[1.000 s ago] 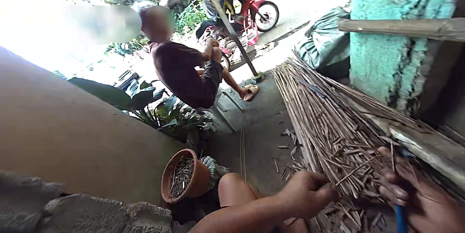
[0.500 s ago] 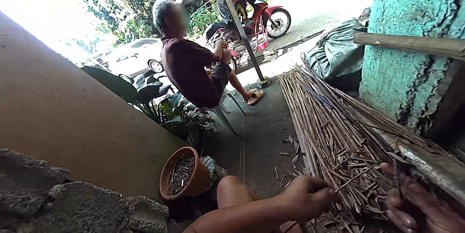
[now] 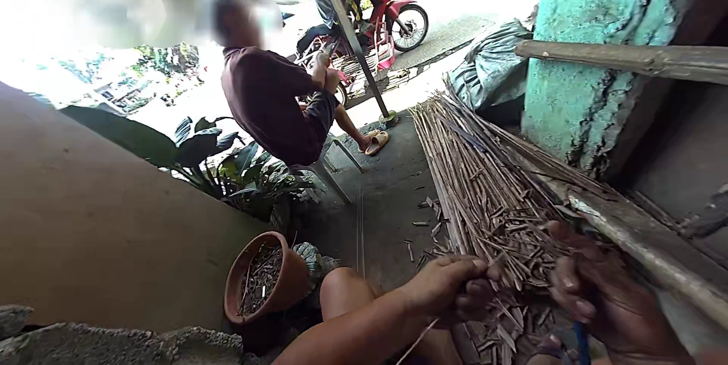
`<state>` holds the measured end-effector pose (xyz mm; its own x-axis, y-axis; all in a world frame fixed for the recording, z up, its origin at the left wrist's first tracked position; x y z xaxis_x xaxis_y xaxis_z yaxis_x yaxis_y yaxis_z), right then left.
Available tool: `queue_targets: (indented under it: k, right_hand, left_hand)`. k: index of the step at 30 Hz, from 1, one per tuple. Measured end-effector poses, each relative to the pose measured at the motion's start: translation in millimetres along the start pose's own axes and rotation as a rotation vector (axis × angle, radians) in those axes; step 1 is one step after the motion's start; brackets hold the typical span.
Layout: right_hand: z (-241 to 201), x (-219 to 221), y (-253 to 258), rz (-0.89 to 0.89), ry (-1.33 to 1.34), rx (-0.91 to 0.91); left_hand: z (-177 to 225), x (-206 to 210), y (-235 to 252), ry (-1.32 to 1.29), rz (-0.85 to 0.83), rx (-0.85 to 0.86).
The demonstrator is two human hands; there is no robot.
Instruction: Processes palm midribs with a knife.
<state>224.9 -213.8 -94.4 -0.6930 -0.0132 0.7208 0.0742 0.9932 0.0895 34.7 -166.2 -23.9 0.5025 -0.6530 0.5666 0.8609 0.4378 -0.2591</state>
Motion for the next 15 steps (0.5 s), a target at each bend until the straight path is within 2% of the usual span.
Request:
queue_targets:
  k: [2, 5, 8, 13, 15]
  right_hand:
    - [12.4, 28.0, -7.4, -0.007, -0.061, 0.132]
    - [25.3, 40.9, -10.8, -0.045, -0.058, 0.278]
    - [14.6, 30.2, -6.5, -0.044, 0.017, 0.187]
    - [-13.5, -20.7, -0.5, 0.306, 0.140, 0.015]
    - [-15.6, -13.6, -4.5, 0.203, 0.075, 0.057]
  left_hand:
    - [4.2, -1.1, 0.3, 0.036, 0.008, -0.018]
    - [-5.6, 2.7, -1.5, -0.025, -0.021, -0.082]
    - [-9.3, 3.7, -2.7, -0.006, -0.003, -0.100]
    - [-12.0, 4.2, -5.1, -0.016, 0.001, -0.123]
    - [-11.0, 3.5, -1.6, -0.043, 0.009, -0.117]
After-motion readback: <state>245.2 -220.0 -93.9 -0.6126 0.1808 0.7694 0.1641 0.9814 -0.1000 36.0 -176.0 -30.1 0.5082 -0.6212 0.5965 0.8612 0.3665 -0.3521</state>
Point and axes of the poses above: each hand's wrist, its own y-axis towards the middle knuckle, its own x-axis out of the palm, z = x × y, the point moved 5 cm from there along y, towards the middle knuckle, and after that the axes turned 4 degrees about x, right-handed, at the moved point
